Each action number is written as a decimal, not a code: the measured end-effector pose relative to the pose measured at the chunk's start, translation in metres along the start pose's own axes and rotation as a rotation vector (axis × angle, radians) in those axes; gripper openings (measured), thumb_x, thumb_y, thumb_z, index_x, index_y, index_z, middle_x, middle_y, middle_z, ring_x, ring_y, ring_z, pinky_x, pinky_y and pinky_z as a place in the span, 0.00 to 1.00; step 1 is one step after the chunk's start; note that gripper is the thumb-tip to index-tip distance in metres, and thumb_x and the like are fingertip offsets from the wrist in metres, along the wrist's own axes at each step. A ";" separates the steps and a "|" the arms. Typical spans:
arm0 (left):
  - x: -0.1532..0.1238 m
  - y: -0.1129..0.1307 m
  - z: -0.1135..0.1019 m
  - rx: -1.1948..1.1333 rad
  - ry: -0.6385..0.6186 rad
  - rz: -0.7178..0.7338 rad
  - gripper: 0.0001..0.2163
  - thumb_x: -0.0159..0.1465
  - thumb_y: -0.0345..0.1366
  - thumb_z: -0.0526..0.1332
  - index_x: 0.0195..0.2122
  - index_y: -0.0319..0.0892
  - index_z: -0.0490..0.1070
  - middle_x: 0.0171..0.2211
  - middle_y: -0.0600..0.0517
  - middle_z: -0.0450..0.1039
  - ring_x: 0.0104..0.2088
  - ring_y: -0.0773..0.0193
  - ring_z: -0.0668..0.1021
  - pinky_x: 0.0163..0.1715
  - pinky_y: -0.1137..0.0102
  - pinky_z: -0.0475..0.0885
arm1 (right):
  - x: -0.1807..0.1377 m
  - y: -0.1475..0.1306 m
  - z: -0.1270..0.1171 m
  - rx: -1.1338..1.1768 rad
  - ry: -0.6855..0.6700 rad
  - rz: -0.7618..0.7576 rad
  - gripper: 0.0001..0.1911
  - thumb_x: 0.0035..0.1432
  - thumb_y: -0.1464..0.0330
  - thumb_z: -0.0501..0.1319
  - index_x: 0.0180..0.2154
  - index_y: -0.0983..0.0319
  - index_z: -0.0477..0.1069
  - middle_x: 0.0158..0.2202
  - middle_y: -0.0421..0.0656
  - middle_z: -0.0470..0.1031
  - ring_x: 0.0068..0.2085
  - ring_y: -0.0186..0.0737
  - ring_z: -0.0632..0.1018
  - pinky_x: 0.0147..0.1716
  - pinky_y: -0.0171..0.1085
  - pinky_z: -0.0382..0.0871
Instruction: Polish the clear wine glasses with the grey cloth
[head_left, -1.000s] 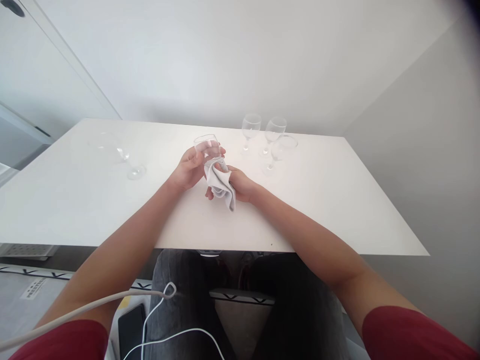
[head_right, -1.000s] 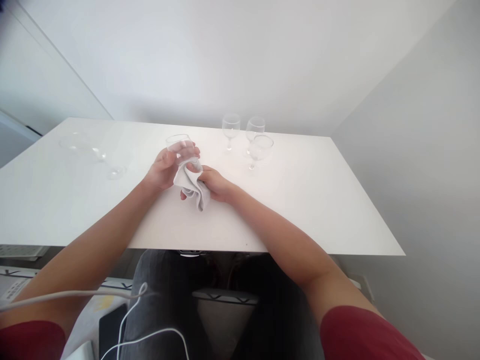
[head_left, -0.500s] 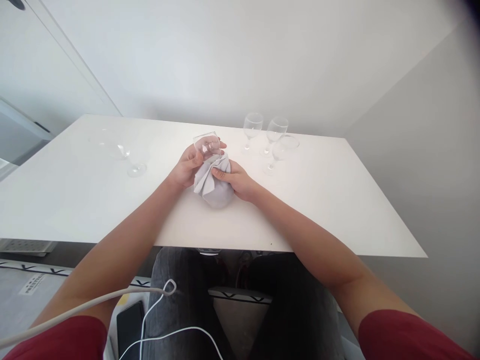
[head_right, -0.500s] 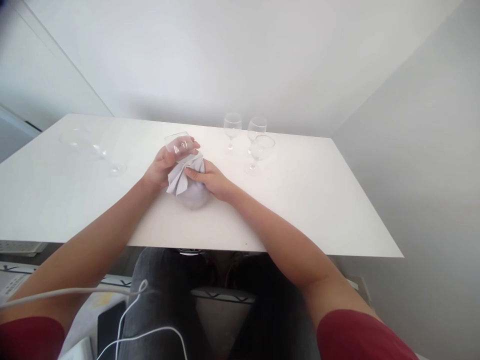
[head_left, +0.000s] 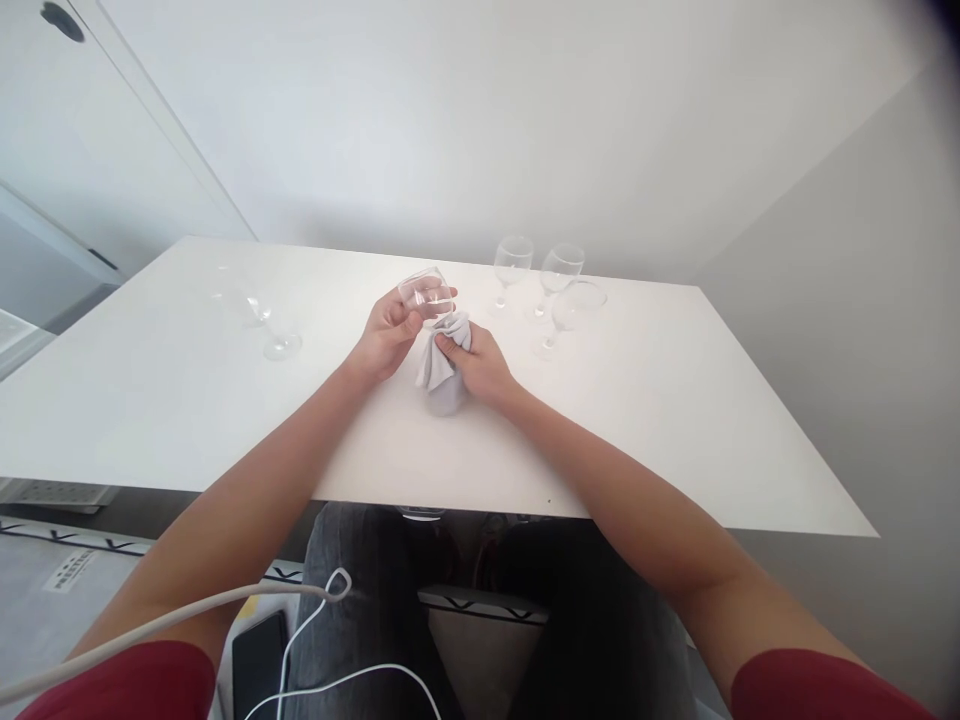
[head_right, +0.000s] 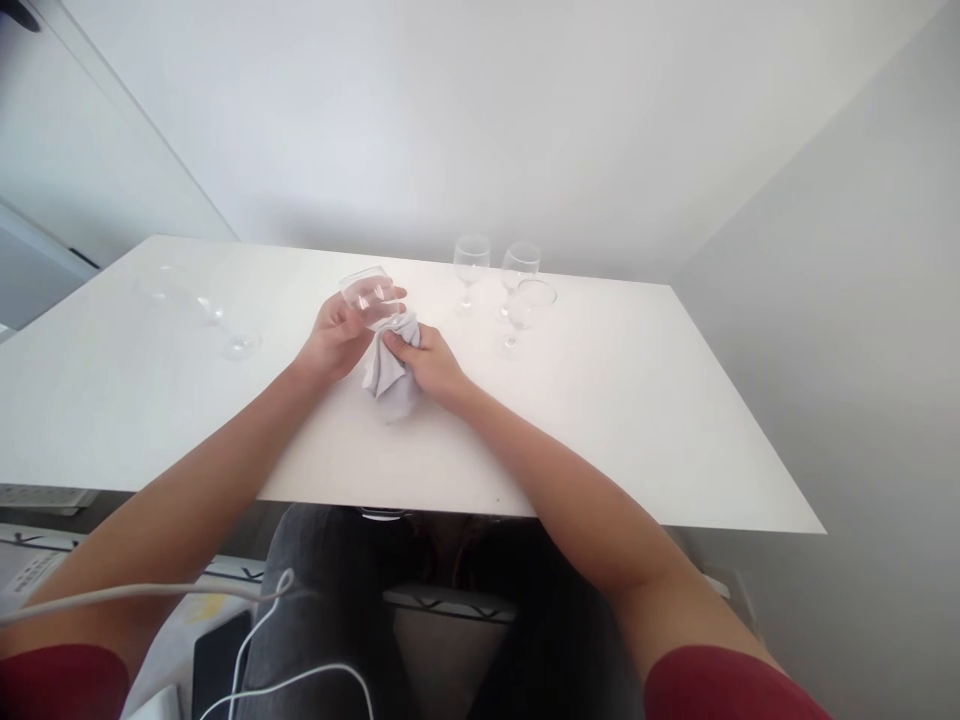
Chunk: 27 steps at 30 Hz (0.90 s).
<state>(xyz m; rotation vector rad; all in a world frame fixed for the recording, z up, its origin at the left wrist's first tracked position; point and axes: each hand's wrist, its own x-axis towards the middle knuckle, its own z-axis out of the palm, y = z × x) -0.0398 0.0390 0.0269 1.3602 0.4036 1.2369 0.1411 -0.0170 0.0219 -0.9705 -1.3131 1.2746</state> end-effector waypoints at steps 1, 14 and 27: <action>0.000 0.001 0.000 -0.007 -0.005 -0.018 0.32 0.57 0.58 0.79 0.55 0.42 0.82 0.57 0.38 0.83 0.54 0.45 0.86 0.58 0.54 0.79 | 0.000 -0.002 -0.001 0.099 -0.107 0.064 0.27 0.58 0.42 0.73 0.36 0.59 0.72 0.33 0.41 0.75 0.37 0.43 0.78 0.43 0.44 0.76; -0.002 0.003 0.002 -0.025 0.044 -0.042 0.37 0.53 0.63 0.79 0.55 0.40 0.81 0.56 0.36 0.83 0.52 0.42 0.87 0.56 0.52 0.80 | 0.000 -0.002 0.001 0.349 -0.208 0.233 0.28 0.55 0.44 0.76 0.38 0.61 0.76 0.36 0.44 0.81 0.37 0.43 0.80 0.44 0.45 0.79; 0.006 -0.001 -0.011 -0.043 0.214 0.159 0.36 0.52 0.64 0.79 0.56 0.52 0.76 0.64 0.44 0.76 0.66 0.46 0.78 0.57 0.61 0.78 | 0.008 0.002 0.004 0.520 0.293 0.232 0.10 0.61 0.65 0.67 0.44 0.59 0.75 0.38 0.40 0.81 0.40 0.40 0.81 0.42 0.38 0.78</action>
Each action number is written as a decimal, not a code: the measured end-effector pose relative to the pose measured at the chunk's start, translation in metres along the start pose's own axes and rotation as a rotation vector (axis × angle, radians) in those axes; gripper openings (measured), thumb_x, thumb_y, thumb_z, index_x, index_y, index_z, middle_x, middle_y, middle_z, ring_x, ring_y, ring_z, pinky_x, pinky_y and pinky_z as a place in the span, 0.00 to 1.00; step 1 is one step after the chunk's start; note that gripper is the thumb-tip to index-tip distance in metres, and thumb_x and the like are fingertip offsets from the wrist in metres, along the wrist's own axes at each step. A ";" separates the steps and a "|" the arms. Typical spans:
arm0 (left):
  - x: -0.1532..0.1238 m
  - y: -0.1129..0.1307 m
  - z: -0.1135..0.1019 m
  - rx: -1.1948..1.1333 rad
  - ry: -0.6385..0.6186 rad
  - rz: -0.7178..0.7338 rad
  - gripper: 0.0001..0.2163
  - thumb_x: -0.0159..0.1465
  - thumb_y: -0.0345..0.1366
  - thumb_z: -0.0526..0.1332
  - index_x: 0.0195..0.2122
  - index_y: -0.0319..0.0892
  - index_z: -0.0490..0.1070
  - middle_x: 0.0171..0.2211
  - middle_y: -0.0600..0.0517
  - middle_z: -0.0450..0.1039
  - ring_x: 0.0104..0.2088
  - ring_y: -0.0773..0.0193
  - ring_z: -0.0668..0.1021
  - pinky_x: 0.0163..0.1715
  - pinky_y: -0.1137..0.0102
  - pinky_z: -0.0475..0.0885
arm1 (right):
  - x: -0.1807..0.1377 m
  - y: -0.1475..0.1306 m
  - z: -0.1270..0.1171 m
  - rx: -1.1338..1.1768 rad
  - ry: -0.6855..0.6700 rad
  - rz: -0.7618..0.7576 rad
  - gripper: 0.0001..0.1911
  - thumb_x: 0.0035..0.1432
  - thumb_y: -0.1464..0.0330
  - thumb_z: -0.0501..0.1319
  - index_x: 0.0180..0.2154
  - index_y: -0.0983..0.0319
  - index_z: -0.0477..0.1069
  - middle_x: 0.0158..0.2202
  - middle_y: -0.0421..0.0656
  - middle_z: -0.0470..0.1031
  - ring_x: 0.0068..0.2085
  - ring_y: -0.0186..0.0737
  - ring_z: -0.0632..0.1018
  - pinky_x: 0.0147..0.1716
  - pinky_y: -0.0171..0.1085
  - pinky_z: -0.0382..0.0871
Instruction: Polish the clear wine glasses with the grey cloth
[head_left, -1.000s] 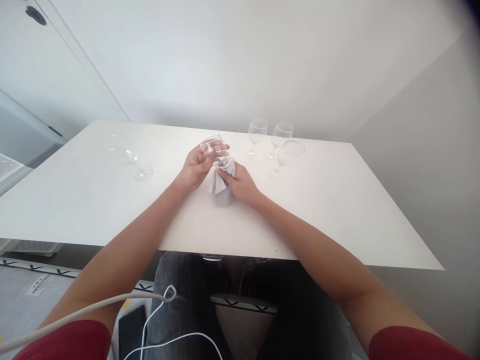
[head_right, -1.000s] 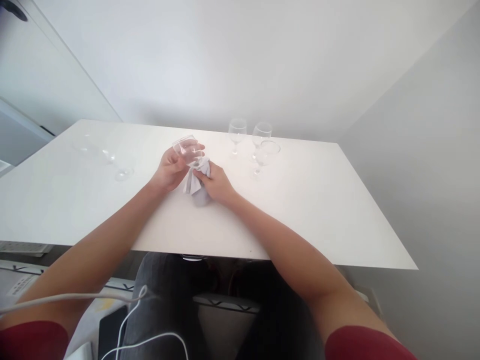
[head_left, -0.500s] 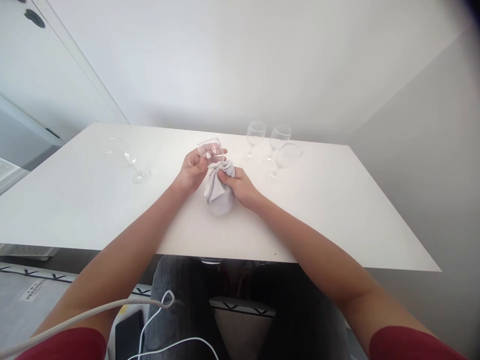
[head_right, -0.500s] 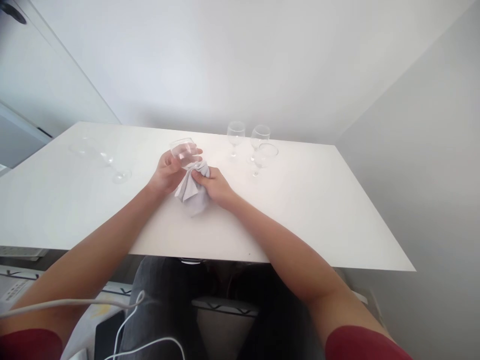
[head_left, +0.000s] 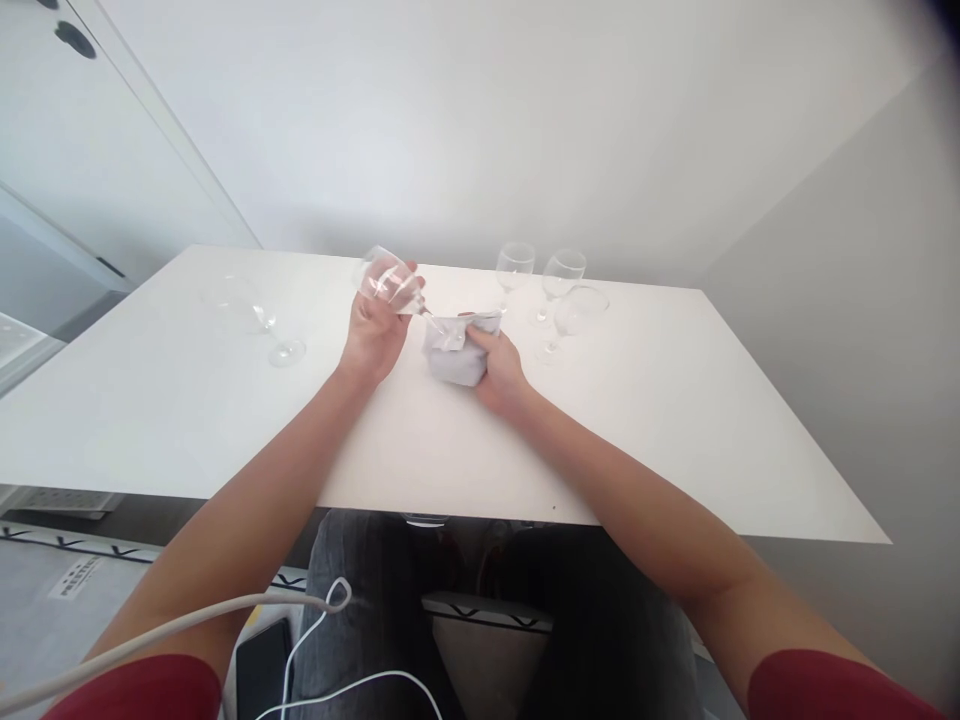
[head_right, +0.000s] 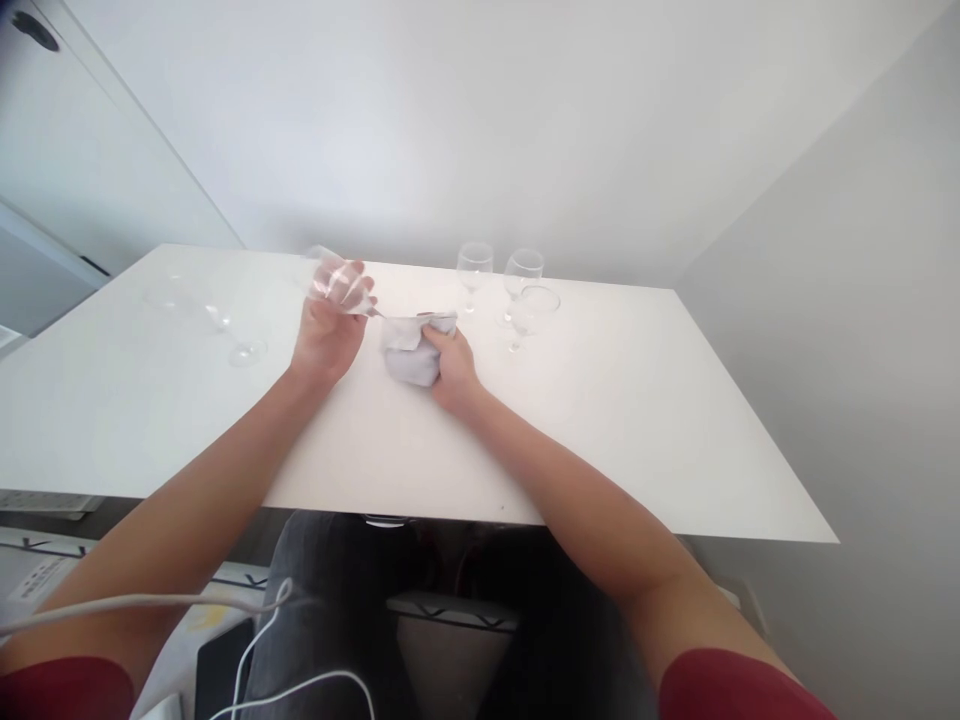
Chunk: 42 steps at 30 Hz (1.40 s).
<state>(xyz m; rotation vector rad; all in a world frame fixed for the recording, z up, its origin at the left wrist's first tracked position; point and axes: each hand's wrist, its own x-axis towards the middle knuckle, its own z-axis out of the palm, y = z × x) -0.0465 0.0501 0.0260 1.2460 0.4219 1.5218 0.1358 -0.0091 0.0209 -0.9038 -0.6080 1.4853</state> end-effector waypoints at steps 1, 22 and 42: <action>-0.001 -0.001 0.002 0.002 -0.048 -0.020 0.38 0.50 0.62 0.82 0.57 0.52 0.75 0.63 0.43 0.77 0.63 0.46 0.80 0.56 0.60 0.78 | -0.002 -0.002 0.002 0.050 -0.073 0.058 0.11 0.63 0.61 0.67 0.45 0.59 0.75 0.37 0.41 0.81 0.39 0.42 0.81 0.40 0.39 0.79; -0.006 0.000 0.011 -0.025 -0.455 -0.076 0.29 0.46 0.37 0.86 0.47 0.55 0.77 0.44 0.54 0.77 0.47 0.56 0.85 0.53 0.56 0.82 | -0.010 -0.017 0.006 -0.061 -0.064 0.055 0.24 0.69 0.43 0.61 0.38 0.57 0.68 0.30 0.40 0.77 0.30 0.39 0.78 0.27 0.37 0.75; -0.001 -0.004 -0.001 0.045 -0.430 -0.038 0.30 0.37 0.38 0.88 0.34 0.50 0.71 0.35 0.57 0.74 0.41 0.57 0.84 0.52 0.52 0.82 | -0.017 -0.022 0.001 -0.263 -0.210 -0.105 0.15 0.66 0.54 0.69 0.43 0.54 0.67 0.34 0.36 0.75 0.30 0.34 0.73 0.25 0.31 0.64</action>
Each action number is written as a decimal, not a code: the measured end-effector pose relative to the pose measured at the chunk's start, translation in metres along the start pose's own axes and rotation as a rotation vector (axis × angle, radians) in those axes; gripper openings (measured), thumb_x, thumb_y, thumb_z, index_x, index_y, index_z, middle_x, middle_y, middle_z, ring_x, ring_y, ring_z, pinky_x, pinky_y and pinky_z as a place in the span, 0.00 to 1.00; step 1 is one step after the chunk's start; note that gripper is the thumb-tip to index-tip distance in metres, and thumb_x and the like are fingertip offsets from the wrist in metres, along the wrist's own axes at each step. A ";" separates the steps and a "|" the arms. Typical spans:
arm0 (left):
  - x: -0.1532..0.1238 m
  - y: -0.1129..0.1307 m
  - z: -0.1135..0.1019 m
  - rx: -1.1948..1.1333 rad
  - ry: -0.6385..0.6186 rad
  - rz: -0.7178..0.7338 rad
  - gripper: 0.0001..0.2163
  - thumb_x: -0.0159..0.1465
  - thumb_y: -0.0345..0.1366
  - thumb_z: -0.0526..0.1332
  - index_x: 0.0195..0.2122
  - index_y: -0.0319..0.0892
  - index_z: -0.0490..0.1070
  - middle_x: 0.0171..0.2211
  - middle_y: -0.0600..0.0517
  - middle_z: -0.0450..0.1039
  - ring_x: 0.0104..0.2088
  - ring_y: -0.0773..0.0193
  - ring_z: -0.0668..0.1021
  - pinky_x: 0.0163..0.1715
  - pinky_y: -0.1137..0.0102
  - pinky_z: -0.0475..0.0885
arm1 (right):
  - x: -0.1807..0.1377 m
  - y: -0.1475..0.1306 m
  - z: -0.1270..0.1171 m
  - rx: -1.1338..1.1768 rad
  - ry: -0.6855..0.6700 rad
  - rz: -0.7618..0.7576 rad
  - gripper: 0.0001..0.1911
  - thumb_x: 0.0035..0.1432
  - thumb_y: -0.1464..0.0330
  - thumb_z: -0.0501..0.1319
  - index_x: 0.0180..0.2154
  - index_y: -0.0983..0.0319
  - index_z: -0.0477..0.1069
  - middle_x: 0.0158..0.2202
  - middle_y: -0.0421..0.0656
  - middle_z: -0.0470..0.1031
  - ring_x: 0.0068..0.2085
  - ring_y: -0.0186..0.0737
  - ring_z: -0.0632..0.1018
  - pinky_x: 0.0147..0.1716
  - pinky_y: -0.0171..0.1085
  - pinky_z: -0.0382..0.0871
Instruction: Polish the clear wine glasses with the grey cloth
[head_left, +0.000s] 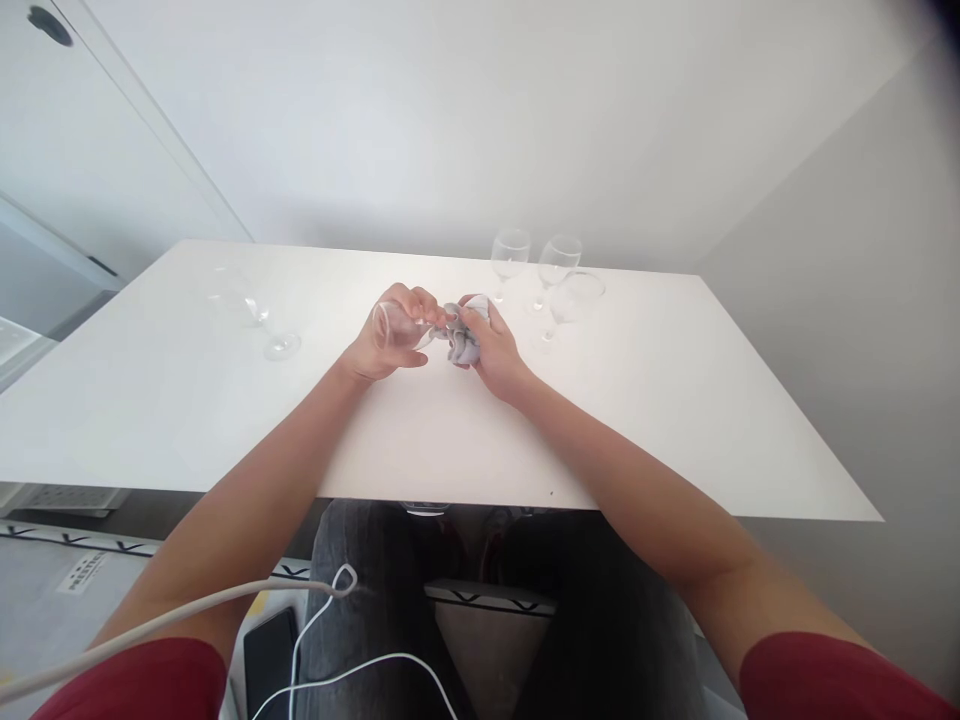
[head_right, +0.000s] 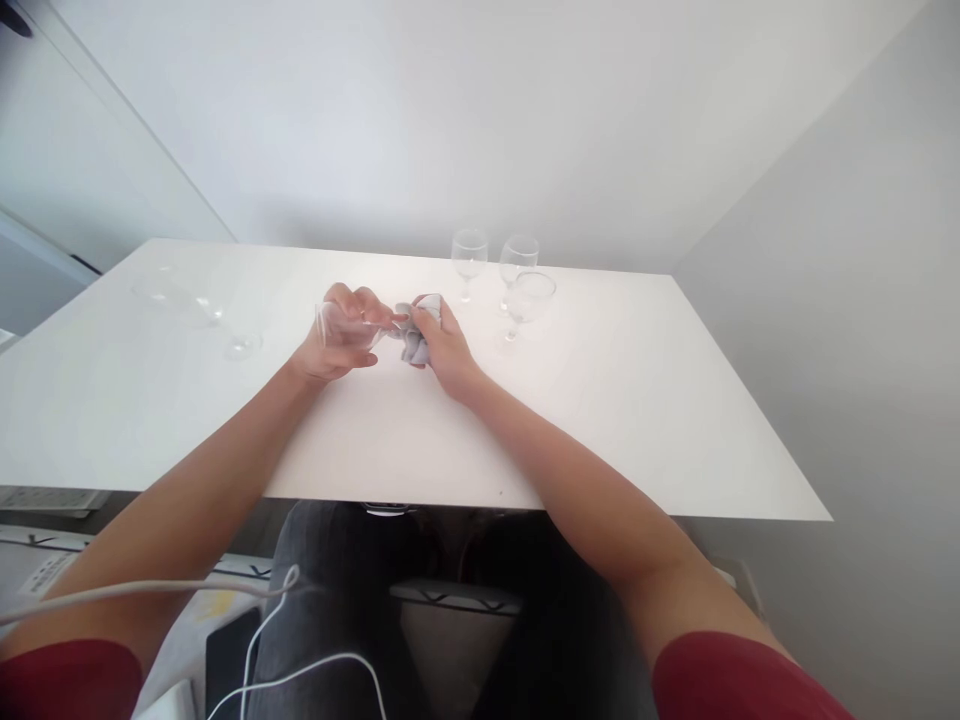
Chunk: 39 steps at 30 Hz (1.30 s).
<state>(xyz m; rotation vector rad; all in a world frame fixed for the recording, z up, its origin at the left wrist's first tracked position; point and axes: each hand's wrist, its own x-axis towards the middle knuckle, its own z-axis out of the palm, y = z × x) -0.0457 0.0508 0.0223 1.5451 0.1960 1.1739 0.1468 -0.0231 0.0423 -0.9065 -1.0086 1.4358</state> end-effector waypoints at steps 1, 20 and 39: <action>-0.001 0.000 -0.001 -0.007 0.030 0.006 0.30 0.37 0.39 0.88 0.35 0.51 0.71 0.37 0.57 0.73 0.42 0.57 0.84 0.53 0.52 0.81 | -0.002 0.001 0.002 -0.032 0.017 -0.096 0.15 0.66 0.55 0.69 0.44 0.53 0.67 0.36 0.36 0.76 0.33 0.34 0.75 0.28 0.31 0.67; -0.009 -0.008 -0.019 -0.089 0.090 -0.001 0.31 0.35 0.35 0.87 0.36 0.55 0.72 0.38 0.57 0.71 0.44 0.57 0.81 0.54 0.52 0.79 | -0.013 -0.004 0.009 -0.104 -0.077 -0.272 0.13 0.63 0.61 0.71 0.43 0.54 0.68 0.44 0.39 0.74 0.44 0.37 0.78 0.34 0.31 0.70; -0.008 -0.013 -0.028 0.072 0.093 0.011 0.35 0.34 0.46 0.88 0.39 0.56 0.71 0.39 0.56 0.70 0.44 0.55 0.82 0.44 0.57 0.81 | -0.008 -0.002 0.005 -0.327 -0.083 -0.280 0.11 0.69 0.59 0.63 0.48 0.55 0.67 0.53 0.43 0.73 0.40 0.33 0.74 0.34 0.31 0.72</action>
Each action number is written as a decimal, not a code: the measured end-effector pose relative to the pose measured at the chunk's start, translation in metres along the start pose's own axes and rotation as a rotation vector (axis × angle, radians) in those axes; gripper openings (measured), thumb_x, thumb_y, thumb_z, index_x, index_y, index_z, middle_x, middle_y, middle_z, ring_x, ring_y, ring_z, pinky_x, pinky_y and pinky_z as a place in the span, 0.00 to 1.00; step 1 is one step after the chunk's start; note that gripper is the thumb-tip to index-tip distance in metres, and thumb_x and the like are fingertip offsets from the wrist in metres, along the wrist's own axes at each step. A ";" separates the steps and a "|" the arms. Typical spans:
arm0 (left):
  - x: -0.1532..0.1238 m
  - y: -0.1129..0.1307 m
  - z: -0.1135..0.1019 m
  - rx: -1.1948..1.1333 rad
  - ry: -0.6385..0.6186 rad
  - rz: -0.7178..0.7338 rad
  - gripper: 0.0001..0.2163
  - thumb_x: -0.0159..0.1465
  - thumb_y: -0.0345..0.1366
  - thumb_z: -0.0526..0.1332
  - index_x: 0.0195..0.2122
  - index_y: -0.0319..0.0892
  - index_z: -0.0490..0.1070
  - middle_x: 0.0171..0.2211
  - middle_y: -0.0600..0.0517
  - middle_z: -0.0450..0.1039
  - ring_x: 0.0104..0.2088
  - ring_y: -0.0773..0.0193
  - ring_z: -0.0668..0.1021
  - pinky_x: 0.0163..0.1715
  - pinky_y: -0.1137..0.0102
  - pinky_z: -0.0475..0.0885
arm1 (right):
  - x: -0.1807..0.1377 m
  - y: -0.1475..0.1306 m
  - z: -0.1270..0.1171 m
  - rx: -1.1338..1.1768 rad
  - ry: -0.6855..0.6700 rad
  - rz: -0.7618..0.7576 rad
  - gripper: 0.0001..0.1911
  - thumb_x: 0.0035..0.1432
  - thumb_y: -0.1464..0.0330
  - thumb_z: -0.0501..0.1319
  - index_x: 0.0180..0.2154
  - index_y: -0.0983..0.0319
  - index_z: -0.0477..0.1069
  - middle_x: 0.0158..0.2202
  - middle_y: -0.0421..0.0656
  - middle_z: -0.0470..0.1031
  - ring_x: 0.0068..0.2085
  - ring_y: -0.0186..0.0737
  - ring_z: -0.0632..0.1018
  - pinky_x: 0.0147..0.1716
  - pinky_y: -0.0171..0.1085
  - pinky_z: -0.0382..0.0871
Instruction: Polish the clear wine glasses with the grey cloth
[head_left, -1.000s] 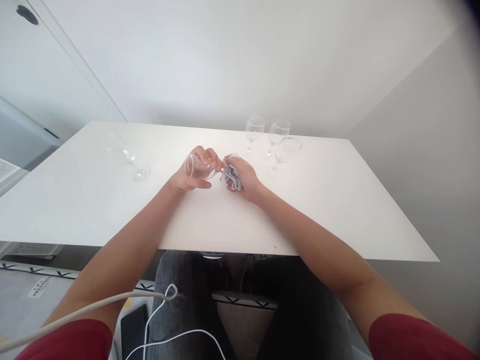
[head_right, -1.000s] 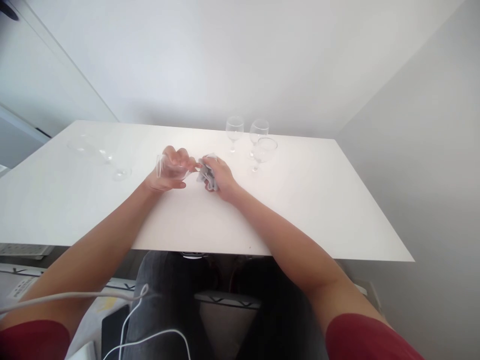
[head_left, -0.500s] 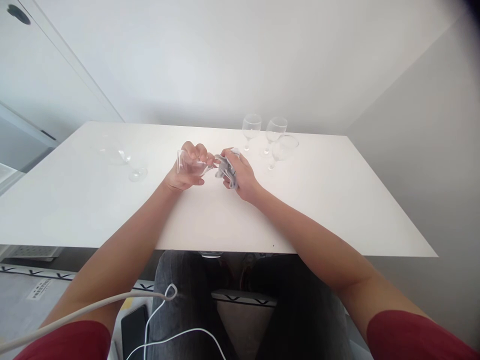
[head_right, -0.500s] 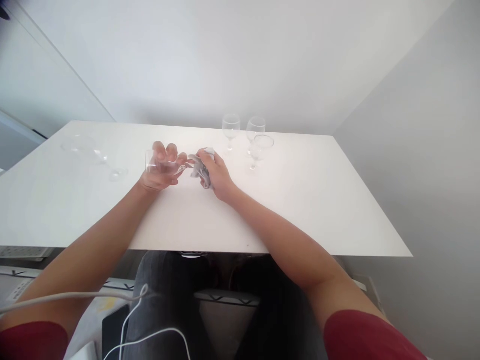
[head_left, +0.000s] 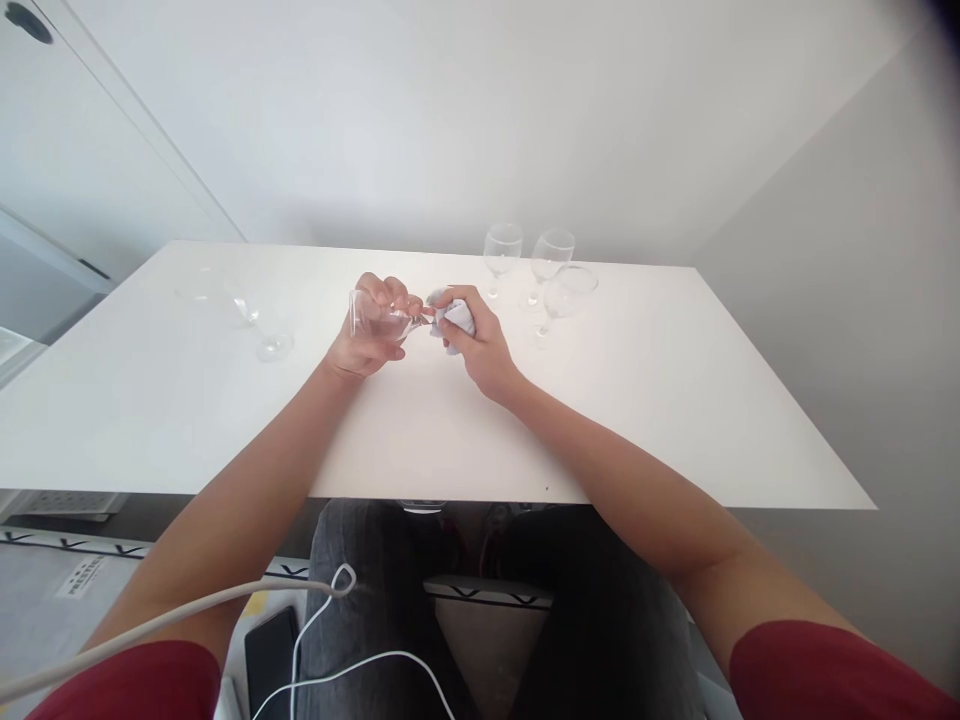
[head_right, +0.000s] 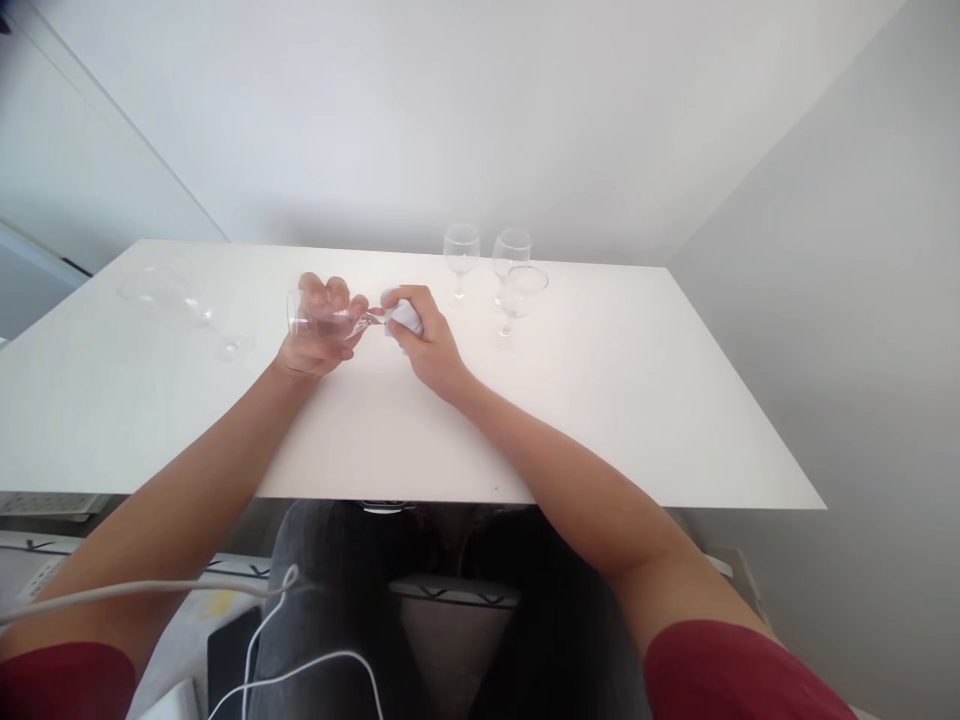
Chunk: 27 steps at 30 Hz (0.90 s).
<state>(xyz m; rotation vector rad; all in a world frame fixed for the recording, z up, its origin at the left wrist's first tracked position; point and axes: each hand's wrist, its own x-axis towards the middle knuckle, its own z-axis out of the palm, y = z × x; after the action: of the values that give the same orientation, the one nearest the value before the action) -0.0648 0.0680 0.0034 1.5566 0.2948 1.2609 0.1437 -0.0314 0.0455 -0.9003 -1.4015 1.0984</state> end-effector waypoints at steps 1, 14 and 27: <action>0.000 0.000 0.001 0.010 0.016 -0.018 0.36 0.32 0.46 0.89 0.39 0.56 0.71 0.38 0.56 0.70 0.44 0.55 0.82 0.43 0.57 0.82 | 0.001 0.000 0.000 0.073 -0.003 0.066 0.11 0.68 0.58 0.63 0.48 0.54 0.67 0.48 0.41 0.74 0.35 0.32 0.72 0.30 0.30 0.69; 0.000 -0.003 -0.004 -0.056 0.035 -0.088 0.33 0.37 0.45 0.86 0.42 0.59 0.71 0.39 0.54 0.66 0.50 0.50 0.78 0.54 0.50 0.76 | 0.017 0.005 -0.016 0.489 -0.266 0.745 0.24 0.75 0.48 0.52 0.36 0.60 0.66 0.23 0.37 0.67 0.18 0.28 0.54 0.12 0.28 0.47; 0.002 0.002 0.004 -0.074 -0.151 -0.067 0.31 0.37 0.37 0.87 0.38 0.51 0.71 0.38 0.53 0.72 0.53 0.43 0.80 0.55 0.46 0.75 | 0.008 0.020 -0.012 -0.634 -0.178 -0.221 0.18 0.73 0.52 0.58 0.50 0.59 0.70 0.49 0.49 0.78 0.49 0.50 0.74 0.53 0.50 0.71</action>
<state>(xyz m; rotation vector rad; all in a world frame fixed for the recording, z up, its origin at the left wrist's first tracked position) -0.0618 0.0667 0.0062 1.5571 0.1992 1.0844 0.1536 -0.0165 0.0282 -1.0682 -1.9996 0.5739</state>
